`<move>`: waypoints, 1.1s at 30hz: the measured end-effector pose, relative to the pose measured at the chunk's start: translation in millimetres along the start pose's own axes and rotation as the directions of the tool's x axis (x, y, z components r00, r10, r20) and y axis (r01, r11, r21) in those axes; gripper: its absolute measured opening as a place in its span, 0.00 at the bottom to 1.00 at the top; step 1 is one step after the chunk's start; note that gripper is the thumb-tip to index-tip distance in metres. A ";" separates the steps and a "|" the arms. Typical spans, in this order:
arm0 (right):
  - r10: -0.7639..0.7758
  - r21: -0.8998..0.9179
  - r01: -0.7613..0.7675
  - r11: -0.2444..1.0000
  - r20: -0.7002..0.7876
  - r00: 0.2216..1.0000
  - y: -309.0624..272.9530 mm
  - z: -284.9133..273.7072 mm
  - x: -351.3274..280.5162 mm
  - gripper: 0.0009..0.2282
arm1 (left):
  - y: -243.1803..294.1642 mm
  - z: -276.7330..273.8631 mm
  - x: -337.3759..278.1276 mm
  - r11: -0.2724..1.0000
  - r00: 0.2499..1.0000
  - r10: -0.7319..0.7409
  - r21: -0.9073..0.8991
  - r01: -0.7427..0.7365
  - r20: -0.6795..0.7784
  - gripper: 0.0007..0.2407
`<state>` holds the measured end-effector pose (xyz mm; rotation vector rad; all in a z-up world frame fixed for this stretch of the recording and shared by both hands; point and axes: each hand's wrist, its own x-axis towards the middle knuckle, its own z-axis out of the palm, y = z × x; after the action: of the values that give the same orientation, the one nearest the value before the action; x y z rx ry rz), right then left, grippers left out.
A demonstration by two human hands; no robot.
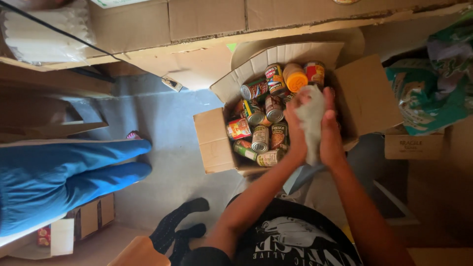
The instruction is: Cleaning and organizing various canned goods from a cardboard box onto store shelves.
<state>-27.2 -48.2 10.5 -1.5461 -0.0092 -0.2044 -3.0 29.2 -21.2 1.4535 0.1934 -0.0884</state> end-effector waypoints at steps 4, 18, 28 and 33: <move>0.093 0.096 -0.087 0.992 -0.055 0.994 38.4 -22.9 -10.4 0.28 | 9.4 2.0 -27.0 0.846 0.951 0.304 0.441 -0.300 0.062 0.12; 0.528 0.554 -0.361 0.751 -0.175 0.831 109.0 -50.7 -32.0 0.23 | 19.6 -0.2 -2.3 0.728 0.938 0.337 0.608 -0.318 0.088 0.13; 0.653 0.580 -0.443 0.683 -0.214 0.726 162.5 -64.2 -26.0 0.17 | 18.0 -11.7 -2.6 0.843 0.940 0.307 0.414 -0.342 0.150 0.25; 0.607 0.800 -0.293 0.523 -0.108 0.788 160.4 -59.8 -21.0 0.18 | -30.8 -16.3 7.9 0.926 0.939 0.288 0.195 -0.323 0.186 0.18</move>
<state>-33.2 -103.1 -152.9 -0.5861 0.5725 -0.0449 -2.0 42.2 -54.4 1.6774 -0.1785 0.0346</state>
